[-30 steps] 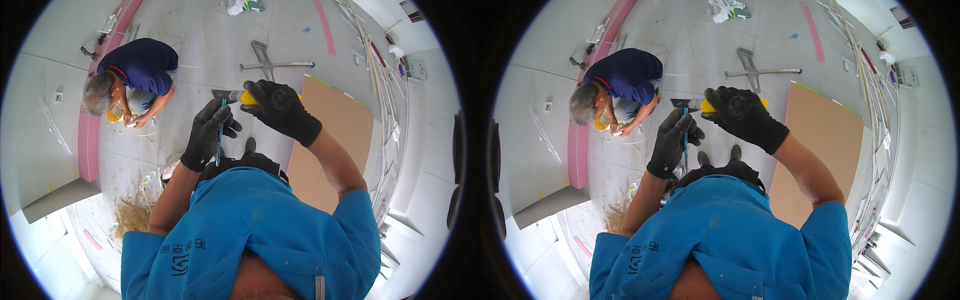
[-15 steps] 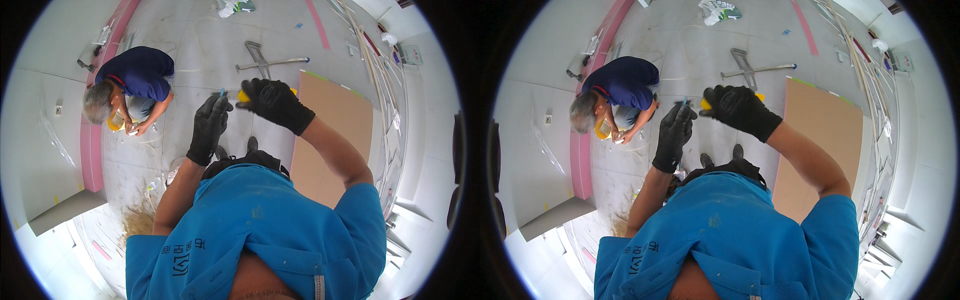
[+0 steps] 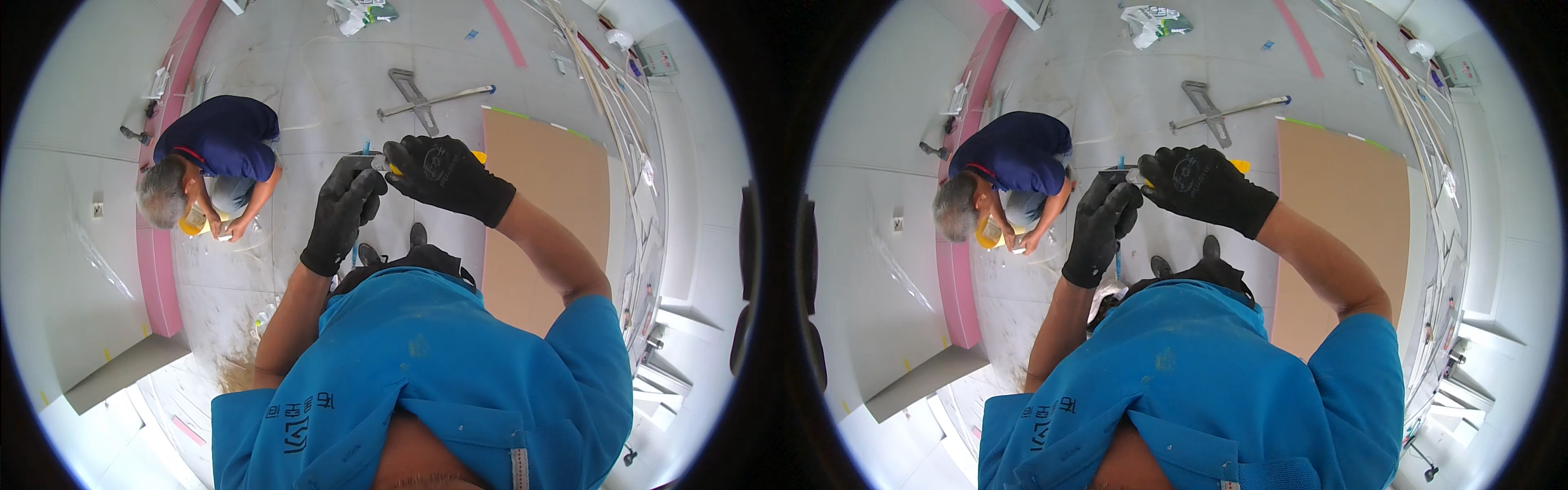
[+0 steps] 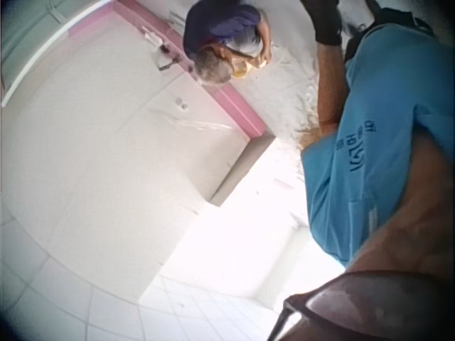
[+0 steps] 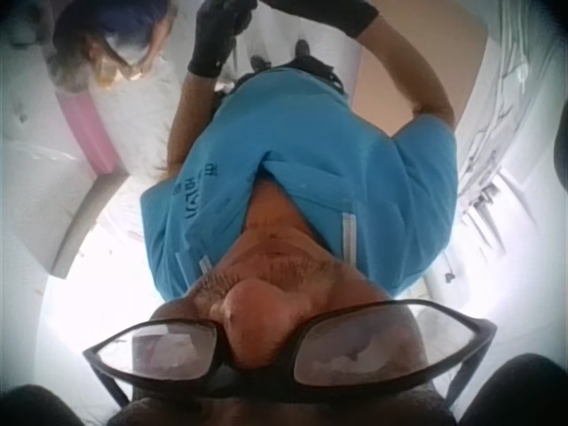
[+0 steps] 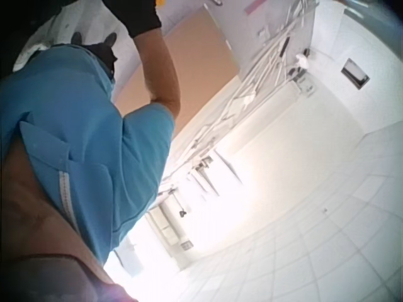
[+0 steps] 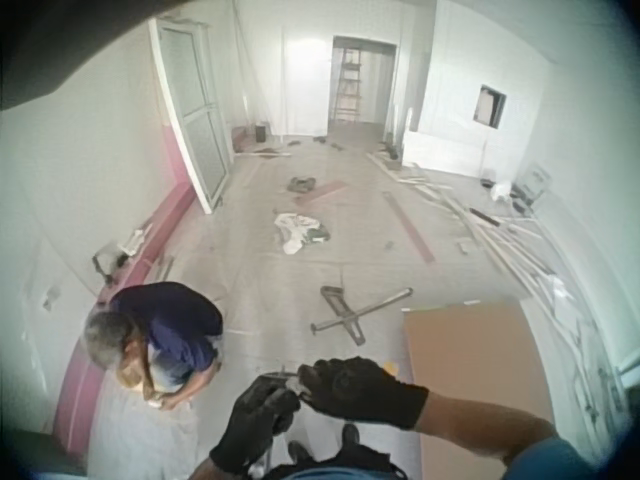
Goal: The person measures a large board on the floor using a tape measure and marks it with a pencil. They retrieve a utility knife from a bag and prepare to cut the board.
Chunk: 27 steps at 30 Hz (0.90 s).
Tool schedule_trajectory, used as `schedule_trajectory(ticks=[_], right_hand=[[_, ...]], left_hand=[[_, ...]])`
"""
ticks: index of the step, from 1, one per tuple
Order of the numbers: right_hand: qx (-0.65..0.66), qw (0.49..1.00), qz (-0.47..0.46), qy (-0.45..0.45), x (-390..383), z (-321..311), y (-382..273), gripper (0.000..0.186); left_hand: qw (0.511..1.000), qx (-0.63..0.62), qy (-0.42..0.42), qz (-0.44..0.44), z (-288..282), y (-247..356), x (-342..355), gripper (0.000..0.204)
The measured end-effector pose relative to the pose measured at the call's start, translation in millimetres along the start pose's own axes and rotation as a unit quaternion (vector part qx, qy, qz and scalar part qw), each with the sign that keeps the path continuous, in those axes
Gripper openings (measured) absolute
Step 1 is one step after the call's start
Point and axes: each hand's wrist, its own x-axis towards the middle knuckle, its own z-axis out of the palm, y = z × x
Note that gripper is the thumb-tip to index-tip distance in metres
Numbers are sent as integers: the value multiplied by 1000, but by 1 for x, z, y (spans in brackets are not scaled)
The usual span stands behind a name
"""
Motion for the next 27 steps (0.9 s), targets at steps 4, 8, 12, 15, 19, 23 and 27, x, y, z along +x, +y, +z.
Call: schedule_trajectory(ticks=[4,8,12,15,19,23,27], right_hand=[[-11,1000,5,3,-7,-1,0,35],[-69,997,29,19,-15,2,8,28],[-90,994,59,29,-34,15,41,22],[-252,953,164,46,-103,39,164,25],[-141,971,124,148,-89,-8,158,32],[9,991,65,118,-56,11,125,39],[45,996,60,39,-57,-7,148,37]], left_hand=[[1000,20,-10,16,-1,-11,10,18],[999,31,11,-25,12,-10,25,19],[997,54,4,-62,22,-12,41,23],[988,118,-9,-96,23,-4,31,26],[998,40,0,-47,43,-17,63,31],[999,8,1,-45,72,-22,102,33],[995,66,-27,-74,97,-13,128,18]])
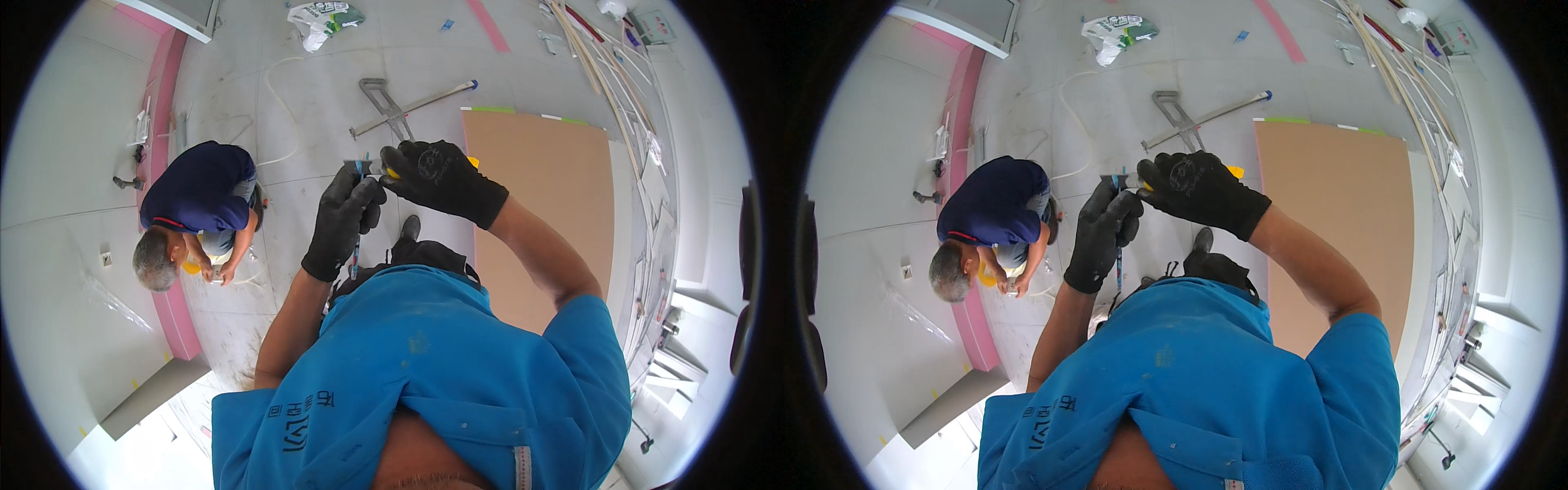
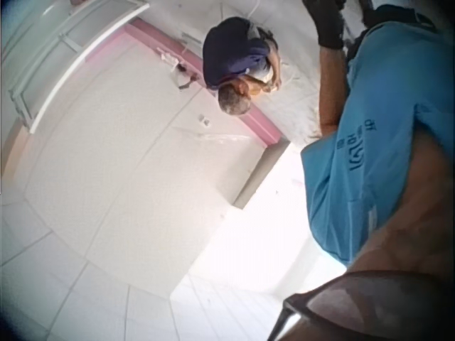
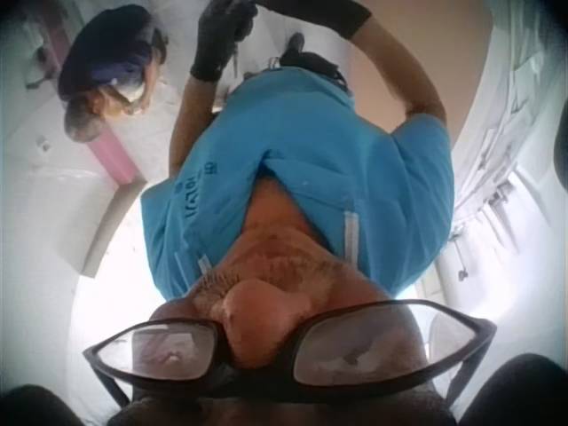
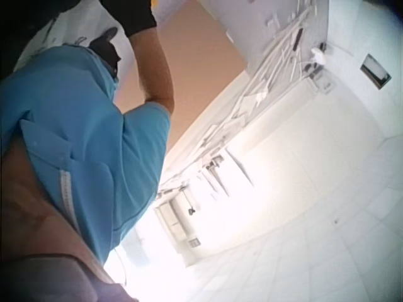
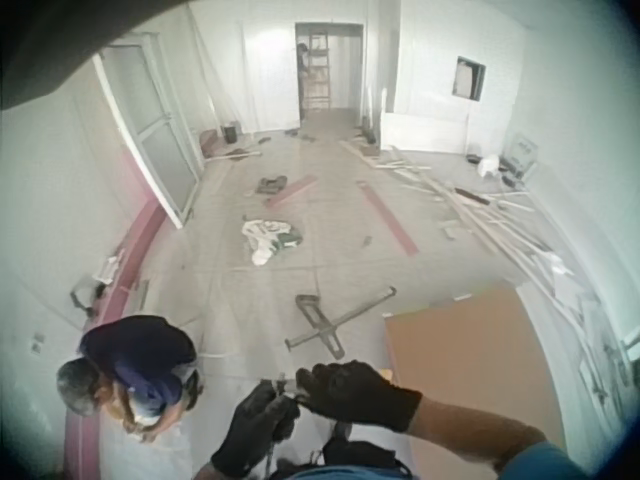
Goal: The person measures a large board on the floor using a tape measure and marks it with a pencil. They retrieve a utility knife from a bag and prepare to cut the board.
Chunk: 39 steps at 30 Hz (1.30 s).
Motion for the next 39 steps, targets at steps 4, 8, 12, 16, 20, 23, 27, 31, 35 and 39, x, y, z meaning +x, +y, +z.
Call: schedule_trajectory(ticks=[4,8,12,16,20,23,27,31,35,39], right_hand=[[3,999,-15,-41,-1,-3,27,36],[7,1000,-30,-5,-2,6,46,32],[-39,999,-18,5,6,9,56,27],[-488,871,-35,-40,-6,24,81,26],[-133,975,101,149,-12,-17,175,24],[-310,943,27,-113,19,-5,90,33],[18,1000,13,-1,48,7,44,36],[32,999,-35,13,50,16,42,35],[8,999,-23,-25,51,20,39,32],[17,1000,-16,-3,46,26,36,30]], left_hand=[[999,13,36,29,18,-6,23,16],[997,14,65,29,19,-18,44,15],[996,-31,75,-21,22,-6,56,18],[996,-53,42,-64,5,14,52,22],[995,62,72,-2,-8,12,27,24],[998,-66,23,9,-15,23,44,29],[995,-95,-20,6,-26,24,52,27],[996,-73,-52,25,-43,14,55,25],[995,-37,-45,77,-45,7,55,25],[997,-55,-40,29,-43,11,52,24]])
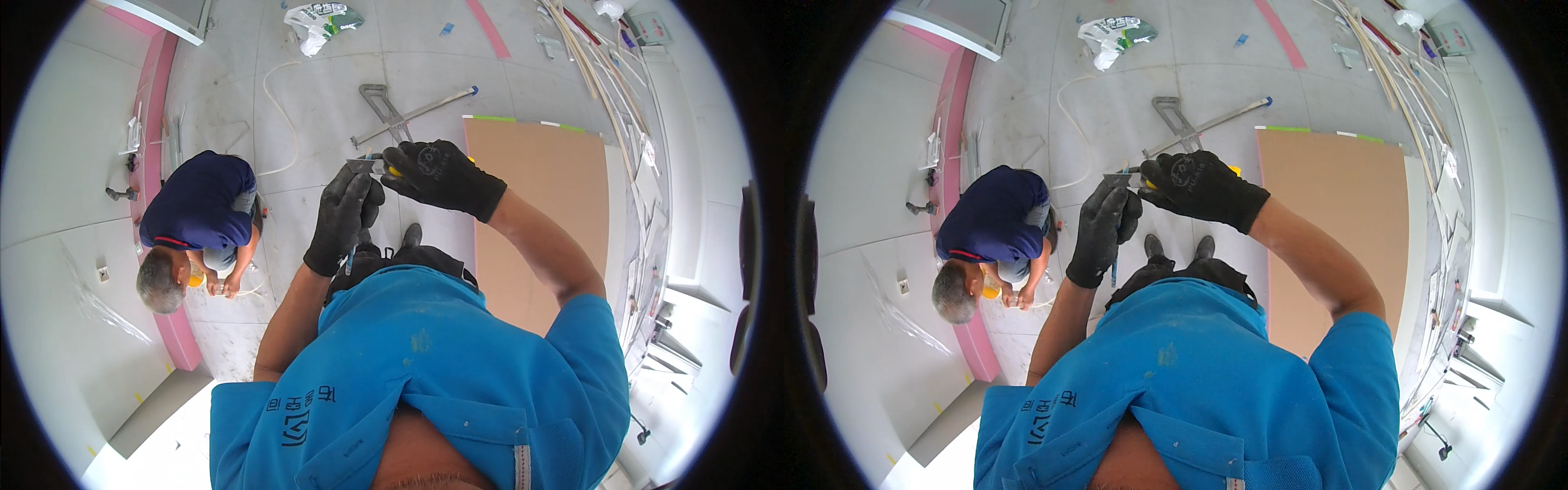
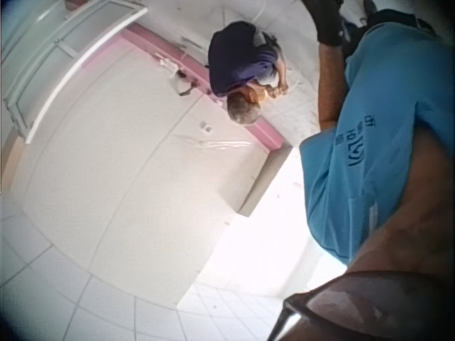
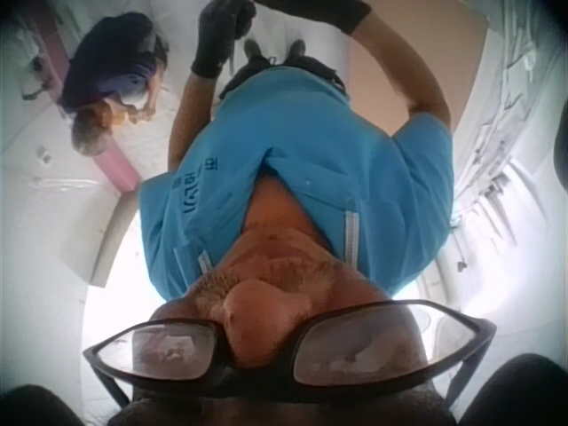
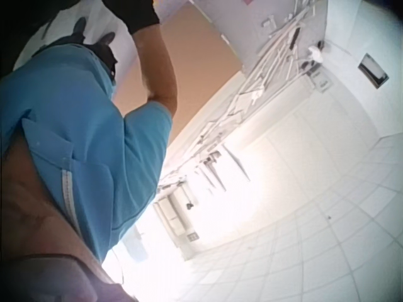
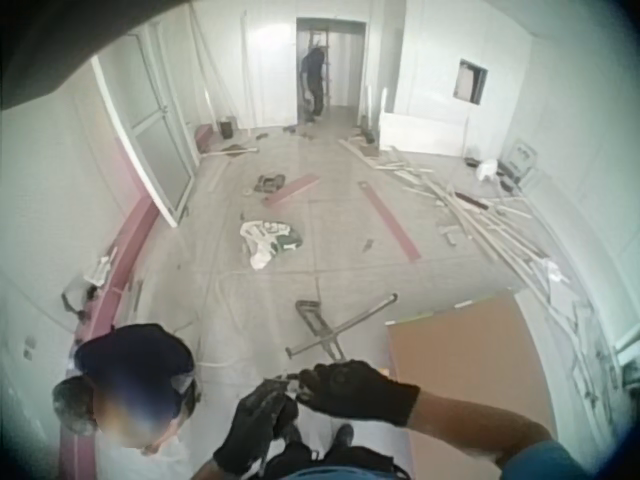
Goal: The person measures a large board on the floor using a tape measure and marks it with a pencil. They retrieve a utility knife from a bag and prepare to cut the board.
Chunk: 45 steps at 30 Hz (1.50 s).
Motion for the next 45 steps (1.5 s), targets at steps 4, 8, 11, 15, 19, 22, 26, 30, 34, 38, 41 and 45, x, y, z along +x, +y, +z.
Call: schedule_trajectory(ticks=[4,8,11,15,19,22,26,30,34,38,41,45], right_hand=[[-8,999,-6,36,1,1,-5,27],[-350,933,67,-41,-22,7,39,18],[-250,957,142,41,-39,-37,82,12],[-146,988,-7,40,0,-23,7,33],[-13,999,18,33,0,-12,-4,38],[3,1000,13,14,-4,-12,1,38],[-18,1000,18,17,-3,-9,7,31],[-119,992,45,7,-7,-3,17,28],[-178,965,194,13,-52,-25,93,23],[-207,977,44,13,-19,-20,45,29],[-52,996,64,15,5,-13,6,33],[-19,998,59,20,6,-9,11,30]], left_hand=[[996,75,36,36,5,-1,-4,26],[987,156,19,33,9,9,-18,31],[993,114,33,-3,20,24,-23,34],[997,49,47,21,9,14,-4,27],[998,47,23,16,9,11,3,21],[999,25,34,16,15,7,6,20],[997,42,38,44,11,-2,14,20],[997,55,46,8,14,16,12,28],[993,103,52,-9,17,25,-6,33],[997,38,65,10,8,7,9,34],[998,32,42,33,2,7,24,29],[998,45,34,1,5,18,28,26]])
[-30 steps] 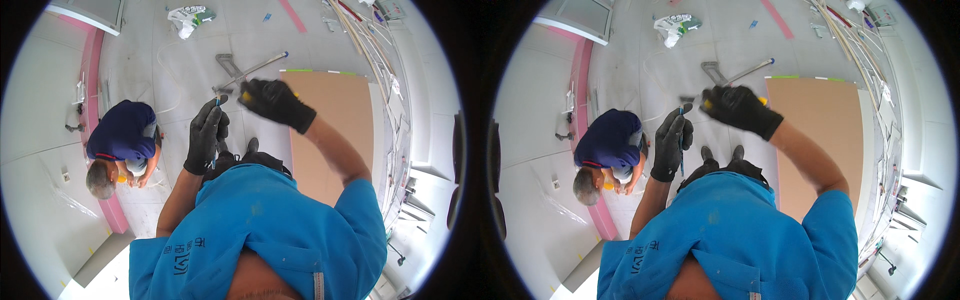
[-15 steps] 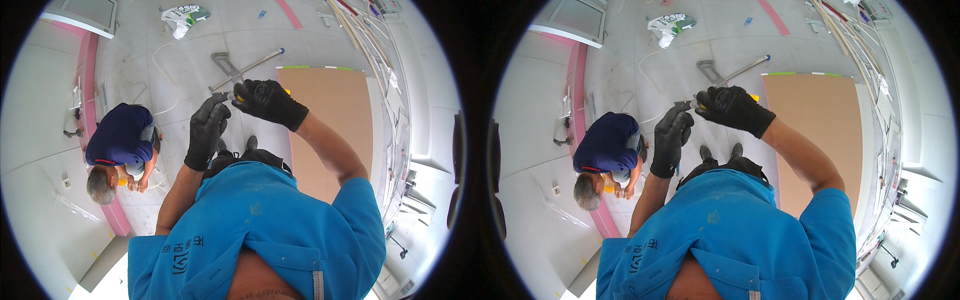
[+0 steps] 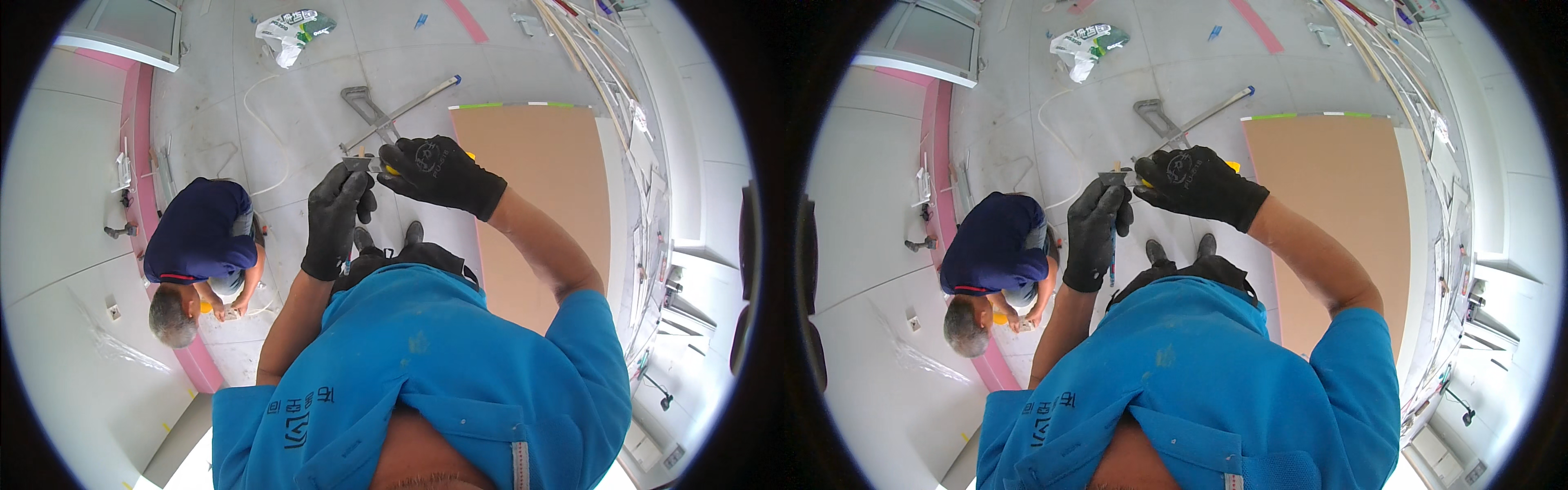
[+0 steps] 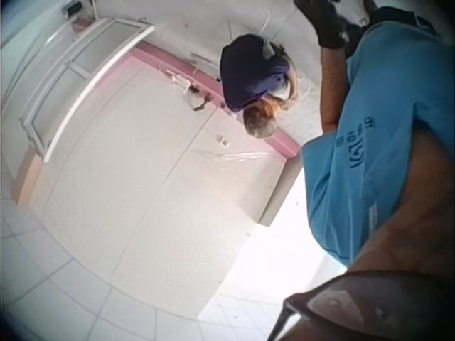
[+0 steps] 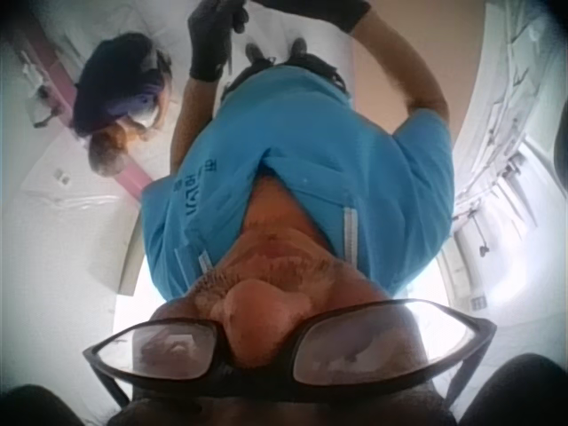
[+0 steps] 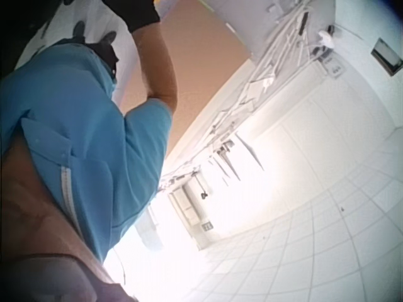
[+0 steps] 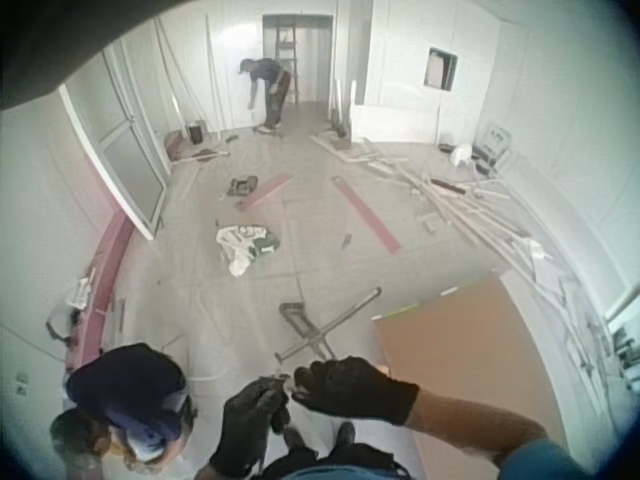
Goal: The person measures a large board on the floor using a tape measure and marks it with a pencil. They retrieve a utility knife from a bag and prepare to cut the board.
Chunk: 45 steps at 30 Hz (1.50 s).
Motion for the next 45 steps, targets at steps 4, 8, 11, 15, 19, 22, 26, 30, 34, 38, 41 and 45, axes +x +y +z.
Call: schedule_trajectory(ticks=[4,8,11,15,19,22,26,30,34,38,41,45], right_hand=[[-6,1000,16,-21,6,-2,-2,29],[-224,970,-58,79,-12,17,45,24],[-191,973,115,52,-24,-10,73,16],[-47,997,63,8,19,-3,-4,27],[-11,1000,20,10,21,15,-10,32],[-13,999,17,-37,30,6,-13,30],[-16,999,6,-39,33,11,-14,28],[-37,999,9,-16,38,16,-22,28],[-79,996,26,-28,41,12,-28,29],[-117,992,55,-1,37,8,-28,30],[-144,987,69,33,32,-1,-18,27],[-86,996,-9,21,25,11,-22,25]], left_hand=[[1000,1,-5,3,-6,1,1,27],[1000,-12,-10,-24,-6,15,-1,30],[1000,8,17,-15,-8,17,-12,33],[998,-48,-25,25,-32,-8,11,33],[998,-41,-40,-9,-31,3,13,27],[998,33,-63,2,-44,0,13,26],[996,78,-23,37,-40,1,9,17],[985,142,40,93,-43,-8,14,16],[980,166,73,81,-39,-4,13,18],[988,126,80,42,-36,0,11,26],[982,170,87,-12,-51,-15,9,31],[998,34,39,24,-22,-9,2,27]])
